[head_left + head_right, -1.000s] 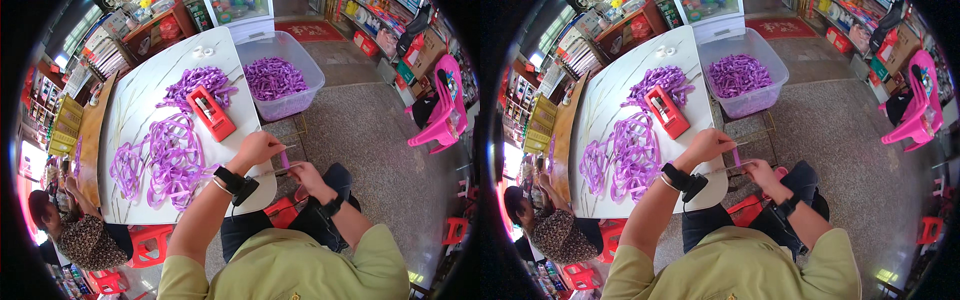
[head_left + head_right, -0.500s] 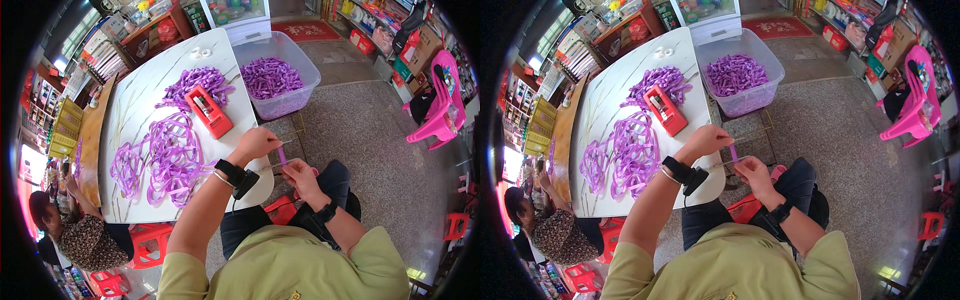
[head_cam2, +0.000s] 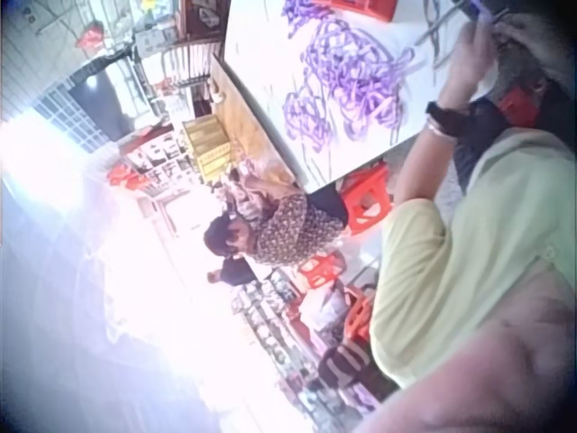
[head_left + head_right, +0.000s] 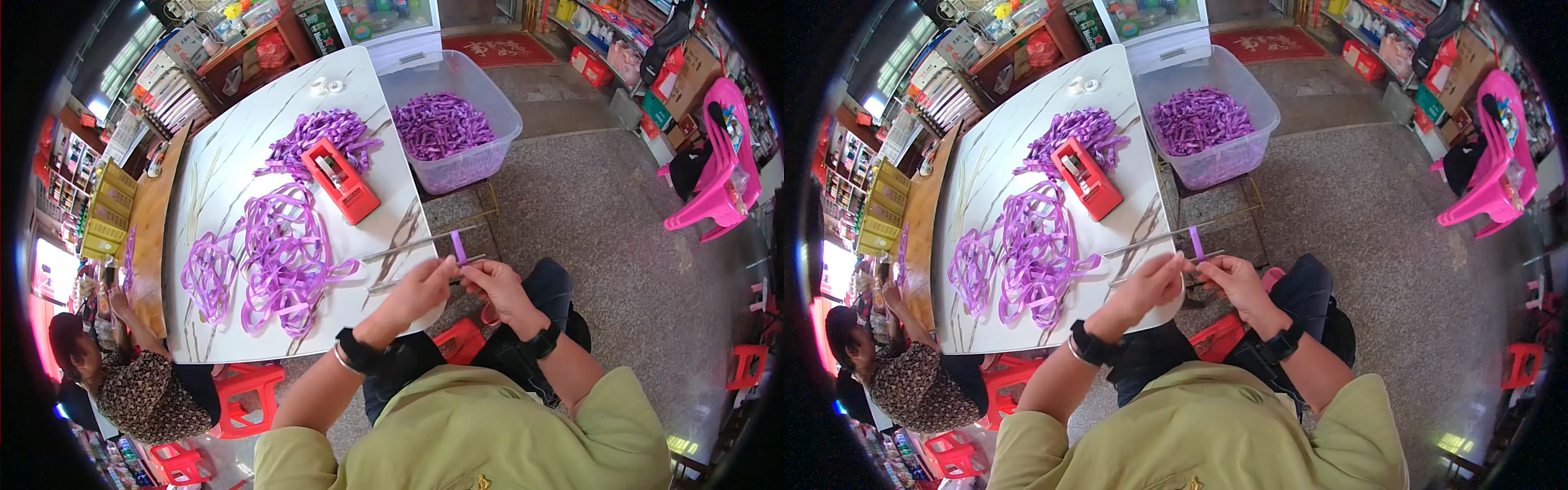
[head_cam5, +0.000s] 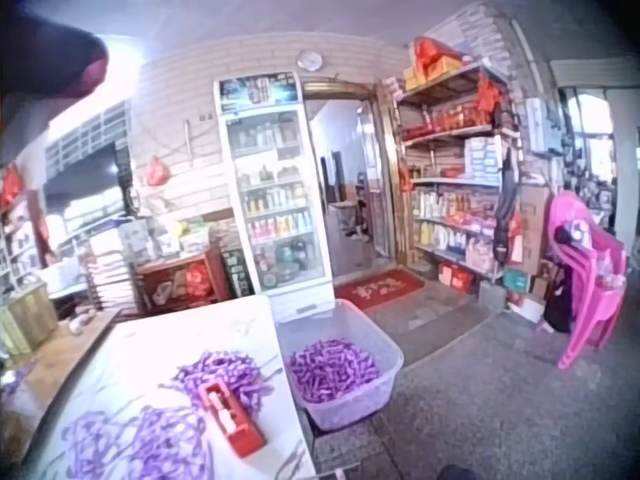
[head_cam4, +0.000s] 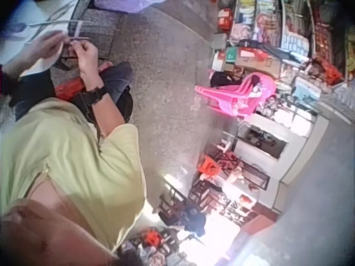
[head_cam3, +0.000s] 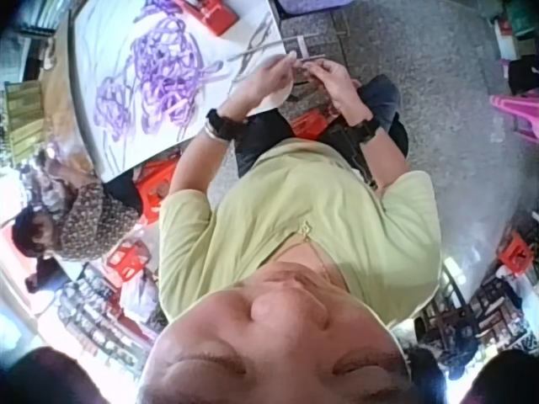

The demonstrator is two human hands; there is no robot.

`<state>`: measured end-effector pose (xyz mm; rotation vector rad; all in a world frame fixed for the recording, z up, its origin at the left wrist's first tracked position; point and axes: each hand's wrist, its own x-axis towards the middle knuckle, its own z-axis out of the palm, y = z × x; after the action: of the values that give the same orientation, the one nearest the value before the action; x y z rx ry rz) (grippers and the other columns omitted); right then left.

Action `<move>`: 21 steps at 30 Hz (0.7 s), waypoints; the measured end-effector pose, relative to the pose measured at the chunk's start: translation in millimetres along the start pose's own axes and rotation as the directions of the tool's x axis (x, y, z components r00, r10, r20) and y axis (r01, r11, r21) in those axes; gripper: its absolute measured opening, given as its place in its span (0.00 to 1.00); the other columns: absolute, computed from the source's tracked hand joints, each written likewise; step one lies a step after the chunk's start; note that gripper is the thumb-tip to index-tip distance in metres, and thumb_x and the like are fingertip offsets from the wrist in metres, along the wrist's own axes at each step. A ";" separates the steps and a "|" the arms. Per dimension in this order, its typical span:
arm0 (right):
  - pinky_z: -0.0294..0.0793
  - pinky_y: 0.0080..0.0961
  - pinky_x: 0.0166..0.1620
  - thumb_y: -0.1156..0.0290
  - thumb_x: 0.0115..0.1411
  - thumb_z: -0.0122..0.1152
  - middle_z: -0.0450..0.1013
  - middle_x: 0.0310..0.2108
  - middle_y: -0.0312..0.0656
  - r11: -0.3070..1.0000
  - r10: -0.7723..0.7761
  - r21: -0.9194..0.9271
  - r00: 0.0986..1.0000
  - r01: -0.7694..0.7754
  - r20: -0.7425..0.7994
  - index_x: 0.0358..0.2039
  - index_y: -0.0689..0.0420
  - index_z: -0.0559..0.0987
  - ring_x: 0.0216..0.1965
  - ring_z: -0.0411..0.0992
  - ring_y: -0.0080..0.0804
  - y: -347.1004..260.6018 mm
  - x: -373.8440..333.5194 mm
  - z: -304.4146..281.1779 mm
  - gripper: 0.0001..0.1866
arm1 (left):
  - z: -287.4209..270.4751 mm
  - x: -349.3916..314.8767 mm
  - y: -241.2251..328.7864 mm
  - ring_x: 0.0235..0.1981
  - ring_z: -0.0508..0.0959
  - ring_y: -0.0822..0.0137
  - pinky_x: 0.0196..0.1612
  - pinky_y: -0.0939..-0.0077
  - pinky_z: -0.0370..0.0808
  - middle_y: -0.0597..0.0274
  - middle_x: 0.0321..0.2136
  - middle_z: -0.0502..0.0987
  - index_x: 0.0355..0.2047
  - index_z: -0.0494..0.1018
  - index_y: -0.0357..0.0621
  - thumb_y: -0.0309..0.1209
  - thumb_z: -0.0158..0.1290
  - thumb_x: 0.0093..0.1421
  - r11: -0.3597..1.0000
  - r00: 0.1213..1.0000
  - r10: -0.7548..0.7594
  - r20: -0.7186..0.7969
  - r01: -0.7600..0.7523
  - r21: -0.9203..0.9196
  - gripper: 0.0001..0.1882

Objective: Wrapping purple plastic strips around wooden sticks and securing them with tape.

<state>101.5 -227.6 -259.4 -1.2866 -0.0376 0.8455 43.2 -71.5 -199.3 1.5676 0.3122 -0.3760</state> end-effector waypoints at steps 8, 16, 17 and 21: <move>0.61 0.10 0.24 0.65 0.54 0.55 0.71 0.23 0.32 0.998 -0.004 -0.056 1.000 0.004 0.007 0.29 0.57 0.75 0.21 0.66 0.14 -7.2 -2.8 0.6 0.09 | 11.6 -3.8 -19.3 0.14 0.52 0.79 0.17 0.85 0.50 0.73 0.13 0.54 0.46 0.59 0.44 0.55 0.30 0.59 0.617 0.944 -0.120 0.306 0.313 -0.722 0.28; 0.60 0.07 0.20 0.64 0.57 0.48 0.69 0.18 0.31 0.924 -0.031 -0.366 0.976 0.111 0.217 0.25 0.60 0.76 0.18 0.64 0.13 -61.2 -1.0 -15.0 0.13 | 5.9 1.8 -39.7 0.18 0.54 0.75 0.22 0.82 0.53 0.70 0.14 0.53 0.45 0.65 0.47 0.53 0.31 0.59 0.349 0.885 0.224 0.408 0.318 -0.882 0.27; 0.60 0.07 0.21 0.65 0.58 0.47 0.69 0.19 0.31 0.907 -0.109 -0.372 0.964 0.196 0.241 0.26 0.60 0.75 0.19 0.64 0.13 -71.2 5.2 -15.1 0.13 | 5.6 0.8 -40.5 0.18 0.54 0.75 0.22 0.82 0.53 0.70 0.14 0.53 0.45 0.65 0.47 0.53 0.31 0.59 0.344 0.887 0.229 0.401 0.311 -0.886 0.27; 0.64 0.11 0.28 0.64 0.58 0.47 0.70 0.27 0.32 0.761 -0.360 -0.461 0.888 0.456 0.285 0.33 0.60 0.73 0.27 0.65 0.14 -116.8 47.4 26.2 0.12 | 3.5 2.0 -43.5 0.20 0.55 0.74 0.24 0.81 0.55 0.69 0.16 0.56 0.46 0.65 0.49 0.54 0.31 0.59 0.307 0.864 0.257 0.433 0.352 -0.884 0.27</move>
<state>184.6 -182.7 -171.8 -1.6195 -0.7192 0.5752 26.5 -73.7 -239.6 0.1757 0.1020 -0.5031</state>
